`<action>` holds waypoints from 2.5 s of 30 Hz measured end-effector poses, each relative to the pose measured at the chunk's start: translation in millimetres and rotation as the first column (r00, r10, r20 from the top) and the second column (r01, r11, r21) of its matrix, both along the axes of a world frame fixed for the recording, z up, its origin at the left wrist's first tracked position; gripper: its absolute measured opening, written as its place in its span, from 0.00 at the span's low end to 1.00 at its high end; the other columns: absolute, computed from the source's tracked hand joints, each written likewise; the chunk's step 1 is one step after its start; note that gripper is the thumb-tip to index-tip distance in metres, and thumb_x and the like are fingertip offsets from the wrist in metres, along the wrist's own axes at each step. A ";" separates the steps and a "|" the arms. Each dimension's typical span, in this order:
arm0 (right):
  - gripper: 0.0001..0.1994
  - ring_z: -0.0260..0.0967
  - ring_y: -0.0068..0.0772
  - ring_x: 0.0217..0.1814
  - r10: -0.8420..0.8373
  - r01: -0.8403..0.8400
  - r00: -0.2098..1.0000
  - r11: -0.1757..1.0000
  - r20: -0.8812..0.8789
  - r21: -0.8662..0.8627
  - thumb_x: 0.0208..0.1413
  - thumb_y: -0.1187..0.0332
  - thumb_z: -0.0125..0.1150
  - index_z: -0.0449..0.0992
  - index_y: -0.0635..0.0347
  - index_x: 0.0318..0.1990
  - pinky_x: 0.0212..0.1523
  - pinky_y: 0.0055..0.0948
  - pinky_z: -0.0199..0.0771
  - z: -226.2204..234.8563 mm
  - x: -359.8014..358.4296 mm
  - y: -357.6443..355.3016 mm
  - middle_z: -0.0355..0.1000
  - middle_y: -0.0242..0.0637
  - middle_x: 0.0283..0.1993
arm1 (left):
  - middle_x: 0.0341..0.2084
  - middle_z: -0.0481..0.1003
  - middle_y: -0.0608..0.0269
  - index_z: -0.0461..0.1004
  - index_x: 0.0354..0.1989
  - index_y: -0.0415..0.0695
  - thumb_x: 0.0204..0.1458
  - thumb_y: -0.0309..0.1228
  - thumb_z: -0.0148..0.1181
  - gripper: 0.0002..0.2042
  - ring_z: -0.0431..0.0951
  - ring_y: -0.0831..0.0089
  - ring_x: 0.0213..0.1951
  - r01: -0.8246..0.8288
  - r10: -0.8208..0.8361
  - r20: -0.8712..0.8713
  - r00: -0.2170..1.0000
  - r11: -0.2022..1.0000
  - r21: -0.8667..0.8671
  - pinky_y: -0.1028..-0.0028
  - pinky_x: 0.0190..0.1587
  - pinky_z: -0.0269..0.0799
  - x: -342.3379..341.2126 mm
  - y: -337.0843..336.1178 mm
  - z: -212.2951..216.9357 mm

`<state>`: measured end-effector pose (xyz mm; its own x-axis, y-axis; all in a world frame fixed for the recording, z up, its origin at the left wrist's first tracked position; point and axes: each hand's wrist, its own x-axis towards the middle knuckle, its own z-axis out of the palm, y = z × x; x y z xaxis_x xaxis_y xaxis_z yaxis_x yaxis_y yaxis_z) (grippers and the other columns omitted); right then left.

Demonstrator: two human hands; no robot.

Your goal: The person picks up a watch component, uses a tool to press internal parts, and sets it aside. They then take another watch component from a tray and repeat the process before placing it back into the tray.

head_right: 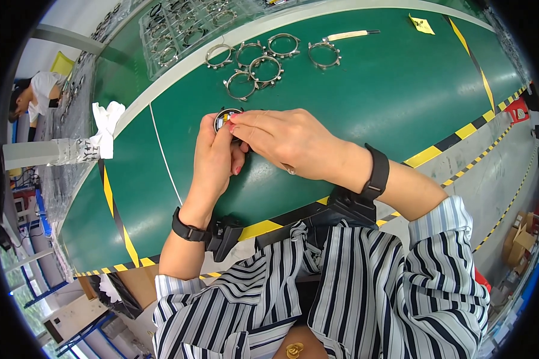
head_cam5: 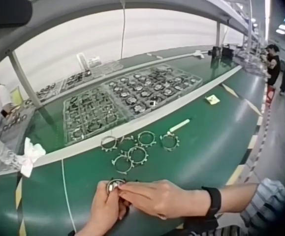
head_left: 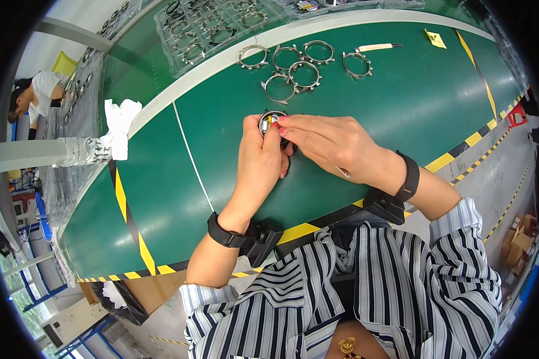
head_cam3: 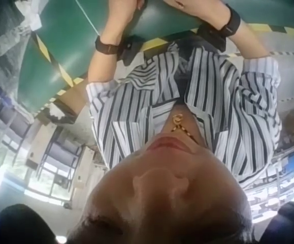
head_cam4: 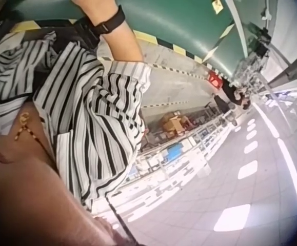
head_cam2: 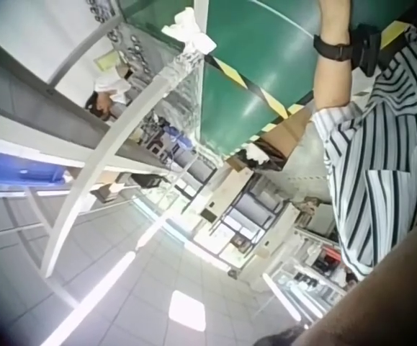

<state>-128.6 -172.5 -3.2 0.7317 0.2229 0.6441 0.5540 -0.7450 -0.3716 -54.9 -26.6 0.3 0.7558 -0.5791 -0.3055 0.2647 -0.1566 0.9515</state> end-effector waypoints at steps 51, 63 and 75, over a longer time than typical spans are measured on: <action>0.13 0.72 0.43 0.44 0.015 -0.016 1.000 0.993 0.009 0.117 0.37 0.82 0.61 0.74 0.67 0.36 0.39 0.30 0.76 -5.1 0.9 -1.3 0.72 0.45 0.43 | 0.17 0.67 0.63 0.58 0.38 0.37 0.56 0.28 0.40 0.07 0.60 0.84 0.11 -0.026 0.026 -0.019 0.999 0.999 -0.036 0.81 0.12 0.55 -2.8 1.6 0.4; 0.15 0.72 0.43 0.44 -0.060 0.060 0.998 0.998 0.004 0.018 0.38 0.81 0.60 0.73 0.67 0.38 0.39 0.31 0.76 1.0 -6.7 5.1 0.71 0.45 0.45 | 0.20 0.67 0.63 0.58 0.39 0.36 0.56 0.28 0.41 0.08 0.62 0.83 0.13 -0.051 0.052 0.041 0.998 0.999 -0.008 0.81 0.14 0.57 -5.2 -0.3 -1.0; 0.12 0.73 0.41 0.42 0.001 0.001 0.997 1.000 0.072 -0.022 0.38 0.80 0.60 0.74 0.68 0.35 0.38 0.30 0.77 -3.5 1.2 -3.2 0.72 0.44 0.41 | 0.19 0.67 0.63 0.58 0.37 0.36 0.56 0.27 0.41 0.07 0.63 0.83 0.14 -0.028 0.029 0.054 0.998 0.999 -0.030 0.81 0.15 0.58 -2.3 1.7 0.7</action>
<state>-127.5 -175.7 -6.7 0.6835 0.2379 0.6901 0.5788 -0.7526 -0.3138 -57.2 -24.9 1.1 0.7871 -0.5653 -0.2470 0.2167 -0.1216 0.9686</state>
